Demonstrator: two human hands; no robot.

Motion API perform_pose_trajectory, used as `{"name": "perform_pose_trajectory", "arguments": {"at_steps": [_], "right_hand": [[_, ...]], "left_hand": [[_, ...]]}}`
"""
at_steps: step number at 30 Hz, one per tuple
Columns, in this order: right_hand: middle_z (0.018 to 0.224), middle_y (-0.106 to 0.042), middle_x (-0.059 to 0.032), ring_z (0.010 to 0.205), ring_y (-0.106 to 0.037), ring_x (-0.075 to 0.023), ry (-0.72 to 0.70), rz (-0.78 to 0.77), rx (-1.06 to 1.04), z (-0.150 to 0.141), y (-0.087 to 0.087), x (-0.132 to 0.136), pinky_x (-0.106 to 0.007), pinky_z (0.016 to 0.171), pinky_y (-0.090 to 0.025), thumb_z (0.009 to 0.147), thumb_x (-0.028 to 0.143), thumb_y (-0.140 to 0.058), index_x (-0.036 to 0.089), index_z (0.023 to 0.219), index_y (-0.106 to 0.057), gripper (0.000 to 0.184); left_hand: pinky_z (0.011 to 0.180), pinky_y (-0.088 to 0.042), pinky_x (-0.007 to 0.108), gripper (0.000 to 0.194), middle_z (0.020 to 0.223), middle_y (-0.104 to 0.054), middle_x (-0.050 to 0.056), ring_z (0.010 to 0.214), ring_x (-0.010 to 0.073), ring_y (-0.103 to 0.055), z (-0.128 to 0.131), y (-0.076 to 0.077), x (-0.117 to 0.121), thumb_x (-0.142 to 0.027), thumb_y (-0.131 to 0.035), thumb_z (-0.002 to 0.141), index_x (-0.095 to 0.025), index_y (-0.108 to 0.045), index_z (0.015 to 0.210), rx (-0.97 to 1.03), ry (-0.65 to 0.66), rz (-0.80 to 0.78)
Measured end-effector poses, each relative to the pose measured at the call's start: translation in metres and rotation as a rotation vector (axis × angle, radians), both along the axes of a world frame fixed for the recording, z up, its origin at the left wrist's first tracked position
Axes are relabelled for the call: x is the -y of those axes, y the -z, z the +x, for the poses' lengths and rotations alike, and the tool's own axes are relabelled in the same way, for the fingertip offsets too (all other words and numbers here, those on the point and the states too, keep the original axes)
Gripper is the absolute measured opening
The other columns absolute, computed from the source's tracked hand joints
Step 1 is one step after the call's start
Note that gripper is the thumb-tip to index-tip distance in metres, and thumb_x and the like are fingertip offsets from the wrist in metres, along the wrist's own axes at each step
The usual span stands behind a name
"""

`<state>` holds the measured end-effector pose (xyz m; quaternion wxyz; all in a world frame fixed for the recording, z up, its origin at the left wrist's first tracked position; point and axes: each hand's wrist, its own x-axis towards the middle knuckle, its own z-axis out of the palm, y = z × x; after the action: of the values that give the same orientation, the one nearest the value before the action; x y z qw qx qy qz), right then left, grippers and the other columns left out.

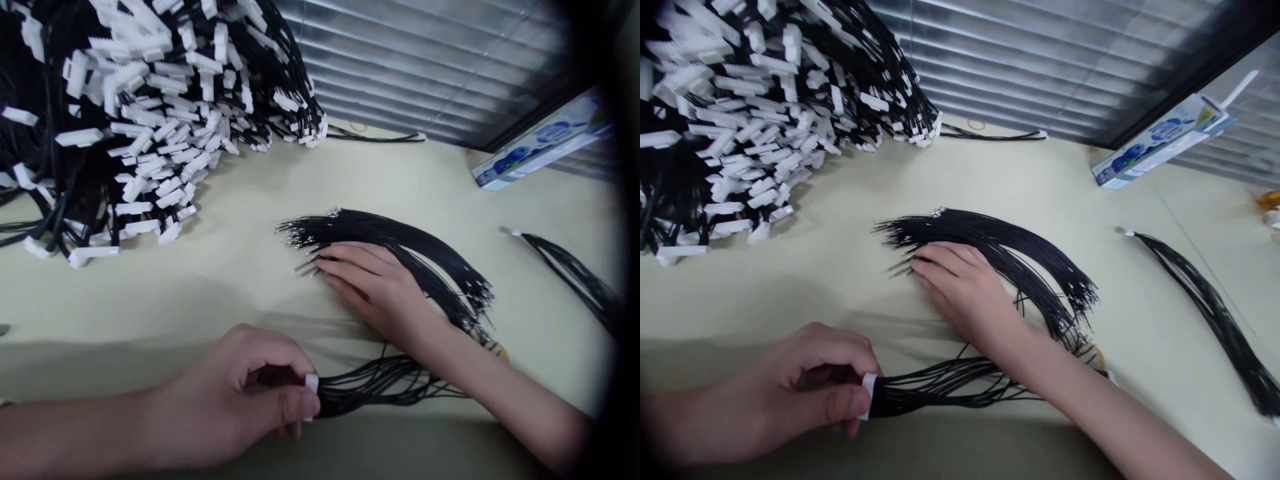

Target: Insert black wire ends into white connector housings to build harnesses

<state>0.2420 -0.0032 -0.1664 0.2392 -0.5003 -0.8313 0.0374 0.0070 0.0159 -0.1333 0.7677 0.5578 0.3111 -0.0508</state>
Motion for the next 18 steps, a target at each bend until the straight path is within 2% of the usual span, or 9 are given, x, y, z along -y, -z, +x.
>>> {"name": "perform_pose_trajectory", "arguments": {"at_steps": [3,6,10,14,18], "right_hand": [[0.111,-0.066,-0.0055,0.109,-0.057,-0.0199,-0.033,0.004,0.044,-0.001,-0.002,0.003,-0.039,0.096,-0.046,0.090,0.007,-0.054,0.014,0.103,-0.063,0.018],[0.110,-0.064,-0.0081,0.106,-0.057,-0.0212,-0.042,-0.003,0.052,-0.001,-0.005,0.004,-0.039,0.093,-0.046,0.088,0.006,-0.053,0.013,0.098,-0.063,0.015],[0.105,-0.065,-0.0063,0.107,-0.057,-0.0212,-0.036,0.005,-0.035,-0.002,-0.008,0.002,-0.040,0.092,-0.047,0.089,0.011,-0.056,0.018,0.091,-0.063,0.010],[0.105,-0.066,-0.0055,0.109,-0.057,-0.0197,-0.036,-0.015,-0.150,-0.003,-0.015,0.006,-0.040,0.095,-0.047,0.088,0.009,-0.057,0.020,0.097,-0.060,0.015],[0.094,-0.062,-0.0034,0.091,-0.059,-0.0123,0.014,-0.087,-0.259,-0.009,-0.036,0.022,-0.027,0.080,-0.050,0.089,0.008,-0.053,0.017,0.099,-0.055,0.014]], "left_hand": [[0.063,-0.045,0.020,0.030,0.069,-0.062,0.001,0.066,0.0104,-0.059,-0.001,0.001,-0.001,-0.043,-0.061,0.084,-0.014,-0.059,0.075,0.009,0.003,0.003],[0.064,-0.046,0.019,0.030,0.071,-0.063,0.002,0.067,0.0102,-0.060,-0.001,0.001,-0.001,-0.042,-0.060,0.086,-0.014,-0.060,0.076,0.023,0.017,0.014],[0.064,-0.047,0.019,0.028,0.071,-0.064,0.001,0.067,0.0099,-0.060,-0.002,0.002,-0.001,-0.041,-0.061,0.085,-0.014,-0.059,0.077,0.039,0.003,0.003],[0.064,-0.047,0.019,0.026,0.071,-0.063,0.001,0.067,0.0096,-0.058,-0.004,0.004,0.001,-0.040,-0.062,0.085,-0.014,-0.060,0.080,0.053,-0.029,-0.027],[0.066,-0.048,0.018,0.026,0.071,-0.064,0.001,0.067,0.0086,-0.058,-0.005,0.005,0.001,-0.040,-0.065,0.084,-0.014,-0.060,0.081,0.096,-0.087,-0.119]]}}
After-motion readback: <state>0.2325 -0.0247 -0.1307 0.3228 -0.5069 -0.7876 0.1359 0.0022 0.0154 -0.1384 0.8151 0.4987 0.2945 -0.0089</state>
